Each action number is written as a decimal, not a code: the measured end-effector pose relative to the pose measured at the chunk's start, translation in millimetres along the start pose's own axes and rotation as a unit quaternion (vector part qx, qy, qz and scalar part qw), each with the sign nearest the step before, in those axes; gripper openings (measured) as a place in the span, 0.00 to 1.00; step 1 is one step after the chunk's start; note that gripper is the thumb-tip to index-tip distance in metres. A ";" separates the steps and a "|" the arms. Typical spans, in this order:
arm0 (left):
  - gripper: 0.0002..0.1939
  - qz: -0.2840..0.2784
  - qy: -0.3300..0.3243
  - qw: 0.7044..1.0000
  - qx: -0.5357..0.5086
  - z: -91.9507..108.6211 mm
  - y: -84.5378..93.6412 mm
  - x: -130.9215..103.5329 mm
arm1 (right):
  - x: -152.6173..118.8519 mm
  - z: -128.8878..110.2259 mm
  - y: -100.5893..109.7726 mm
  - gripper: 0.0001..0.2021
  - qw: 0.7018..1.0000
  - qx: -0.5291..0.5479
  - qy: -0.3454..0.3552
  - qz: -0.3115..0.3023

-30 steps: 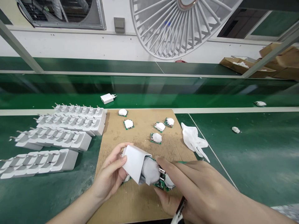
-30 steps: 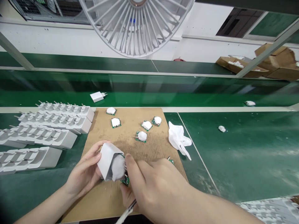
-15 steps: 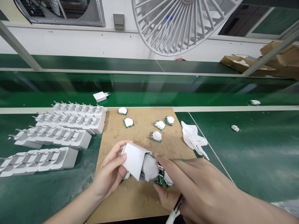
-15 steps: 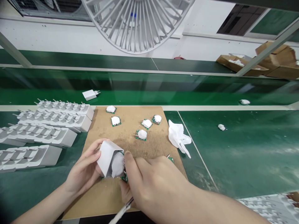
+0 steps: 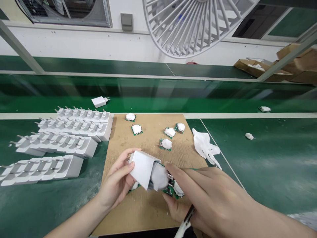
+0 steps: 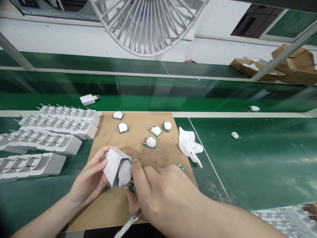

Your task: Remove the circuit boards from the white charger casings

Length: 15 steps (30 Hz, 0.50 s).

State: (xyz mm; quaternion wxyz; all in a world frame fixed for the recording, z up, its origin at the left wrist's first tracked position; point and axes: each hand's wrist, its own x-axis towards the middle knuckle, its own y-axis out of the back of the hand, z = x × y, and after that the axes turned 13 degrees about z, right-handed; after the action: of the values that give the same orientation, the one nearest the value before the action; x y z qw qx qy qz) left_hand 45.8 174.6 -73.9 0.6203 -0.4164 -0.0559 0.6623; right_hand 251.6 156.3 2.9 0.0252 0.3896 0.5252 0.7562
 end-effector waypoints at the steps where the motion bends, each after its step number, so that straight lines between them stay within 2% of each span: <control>1: 0.13 -0.001 -0.002 1.000 -0.001 -0.5 0.3 0.3 | 0.7 0.1 0.4 0.12 1.000 0.000 0.005 0.000; 15: 0.12 -0.007 0.015 1.000 0.018 2.1 -0.6 -1.4 | 5.3 -0.4 1.0 0.12 1.000 -0.002 -0.006 -0.010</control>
State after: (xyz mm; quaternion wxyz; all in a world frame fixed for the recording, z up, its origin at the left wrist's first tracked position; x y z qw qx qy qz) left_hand 44.8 174.5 -71.5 0.6329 -0.4146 -0.0379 0.6528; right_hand 248.1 157.9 6.6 0.0364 0.3893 0.5272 0.7544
